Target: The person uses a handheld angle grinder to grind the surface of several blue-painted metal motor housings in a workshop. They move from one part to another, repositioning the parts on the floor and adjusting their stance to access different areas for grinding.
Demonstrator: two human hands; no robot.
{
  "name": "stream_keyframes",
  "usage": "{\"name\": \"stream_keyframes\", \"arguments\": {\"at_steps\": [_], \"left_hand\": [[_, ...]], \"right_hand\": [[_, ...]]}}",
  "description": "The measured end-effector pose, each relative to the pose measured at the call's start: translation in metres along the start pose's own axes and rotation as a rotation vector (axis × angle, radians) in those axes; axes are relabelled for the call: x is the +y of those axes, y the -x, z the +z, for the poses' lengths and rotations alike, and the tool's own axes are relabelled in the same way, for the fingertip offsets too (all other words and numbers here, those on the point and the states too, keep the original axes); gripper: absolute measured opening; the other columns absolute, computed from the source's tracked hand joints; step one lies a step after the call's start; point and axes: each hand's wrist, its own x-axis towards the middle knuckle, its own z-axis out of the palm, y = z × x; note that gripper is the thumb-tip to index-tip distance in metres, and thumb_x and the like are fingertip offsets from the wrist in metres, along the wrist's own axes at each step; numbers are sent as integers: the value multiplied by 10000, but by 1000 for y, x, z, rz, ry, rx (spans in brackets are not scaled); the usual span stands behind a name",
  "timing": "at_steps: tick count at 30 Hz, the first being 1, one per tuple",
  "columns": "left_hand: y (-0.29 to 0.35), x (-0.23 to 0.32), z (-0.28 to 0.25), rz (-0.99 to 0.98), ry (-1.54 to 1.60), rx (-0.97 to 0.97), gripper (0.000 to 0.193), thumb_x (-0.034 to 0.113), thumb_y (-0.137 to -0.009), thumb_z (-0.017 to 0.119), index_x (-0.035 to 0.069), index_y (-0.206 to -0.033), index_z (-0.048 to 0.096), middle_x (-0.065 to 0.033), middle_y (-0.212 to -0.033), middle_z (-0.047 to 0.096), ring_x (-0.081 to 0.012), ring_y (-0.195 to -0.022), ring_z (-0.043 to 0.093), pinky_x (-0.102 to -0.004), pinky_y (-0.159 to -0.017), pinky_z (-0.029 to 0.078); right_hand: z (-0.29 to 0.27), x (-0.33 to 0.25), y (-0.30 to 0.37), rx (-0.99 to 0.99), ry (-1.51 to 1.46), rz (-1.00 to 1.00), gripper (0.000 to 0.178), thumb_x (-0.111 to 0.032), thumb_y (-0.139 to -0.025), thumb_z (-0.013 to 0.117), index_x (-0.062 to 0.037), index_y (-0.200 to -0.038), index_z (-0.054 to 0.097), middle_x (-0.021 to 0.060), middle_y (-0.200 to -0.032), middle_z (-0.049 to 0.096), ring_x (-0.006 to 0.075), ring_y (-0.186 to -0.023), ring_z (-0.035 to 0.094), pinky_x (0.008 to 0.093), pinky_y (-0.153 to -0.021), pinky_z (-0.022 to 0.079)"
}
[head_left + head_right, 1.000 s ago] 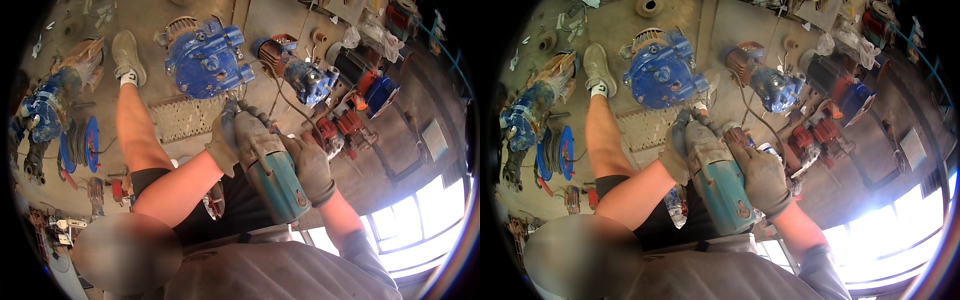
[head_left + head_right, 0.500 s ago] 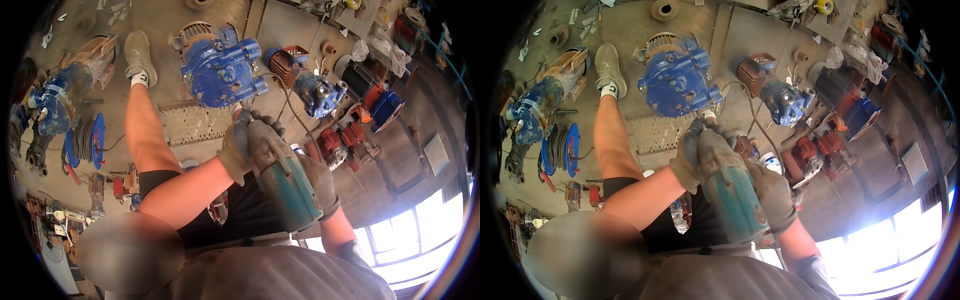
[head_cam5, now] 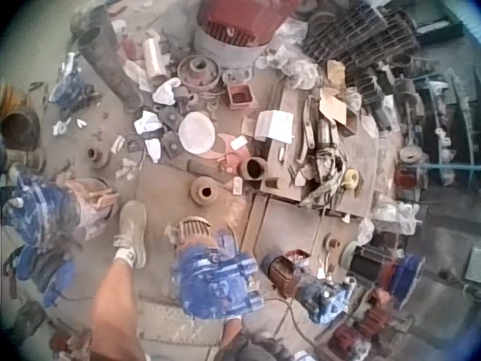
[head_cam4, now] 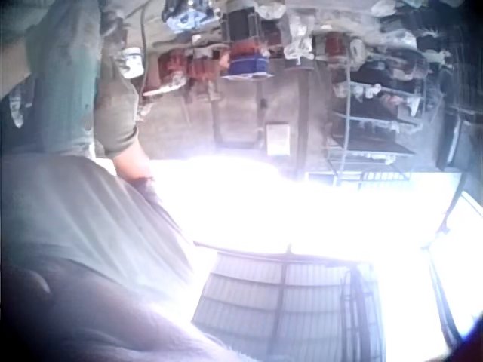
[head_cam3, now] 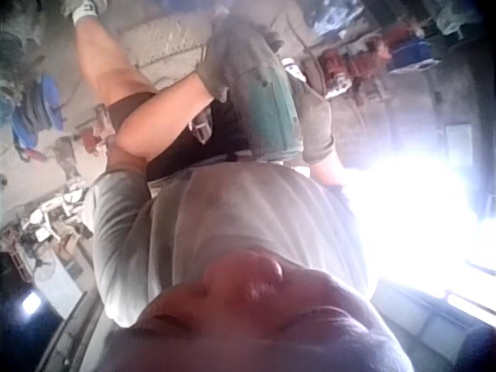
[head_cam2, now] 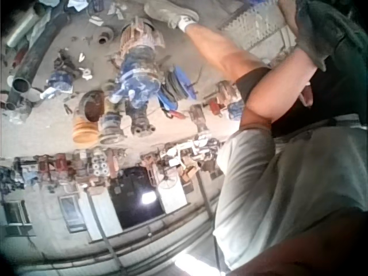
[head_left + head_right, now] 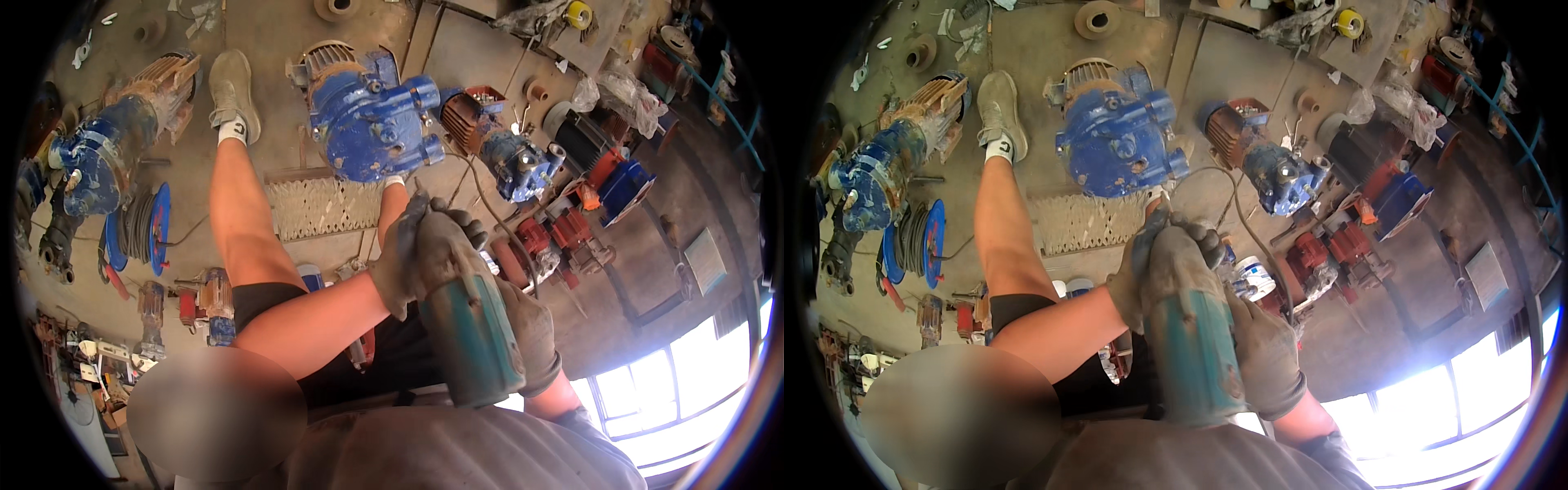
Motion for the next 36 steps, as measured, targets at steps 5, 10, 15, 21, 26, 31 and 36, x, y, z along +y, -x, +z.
{"name": "stream_keyframes", "arguments": {"at_steps": [5,10,15,21,26,31,36], "left_hand": [[42,3,23,173,-227,-107,405,487,-1148,387,164,-1016,594,-156,-969,732,-376,-999,681,-549,-977,552],[67,29,36,268,-183,-177,387,486,-1150,376,157,-1088,570,-170,-985,727,-409,-979,679,-602,-939,548],[74,56,44,297,-218,-177,360,480,-1133,422,160,-1093,582,-161,-991,713,-399,-990,675,-587,-941,547],[58,68,39,281,-80,-236,416,532,-1136,412,138,-1082,532,-209,-946,718,-441,-890,737,-607,-852,605],[57,66,38,260,27,-264,403,517,-1135,425,141,-1053,544,-210,-914,720,-437,-902,735,-600,-857,605],[59,69,37,274,89,-307,400,498,-1126,462,137,-988,566,-172,-883,707,-391,-862,713,-577,-868,595],[64,79,40,193,225,-353,391,485,-1119,483,150,-942,581,-120,-837,680,-336,-833,672,-522,-878,562]], "right_hand": [[30,31,11,-79,-428,138,466,-304,-881,759,-2,-1234,709,155,-1033,747,339,-915,737,410,-815,591],[31,13,-15,-78,-438,-11,525,-328,-841,764,16,-1231,686,205,-1100,730,380,-971,732,445,-850,588],[28,-6,-39,-19,-95,-294,549,-303,-813,749,39,-1233,662,229,-1111,715,417,-954,717,476,-838,583],[20,-31,-51,-33,-150,-118,499,-243,-838,732,29,-1251,665,230,-1110,715,411,-938,727,468,-828,594],[19,-23,-45,-63,-271,33,599,-355,-831,752,32,-1279,659,251,-1176,704,436,-1006,708,487,-883,574],[-26,-72,-64,-123,138,-193,730,-469,-782,770,38,-1293,649,262,-1211,684,446,-1056,684,515,-922,543],[-57,-136,-82,-218,436,-182,639,-293,-795,749,-18,-1359,630,193,-1194,694,395,-1051,684,519,-892,535]]}}
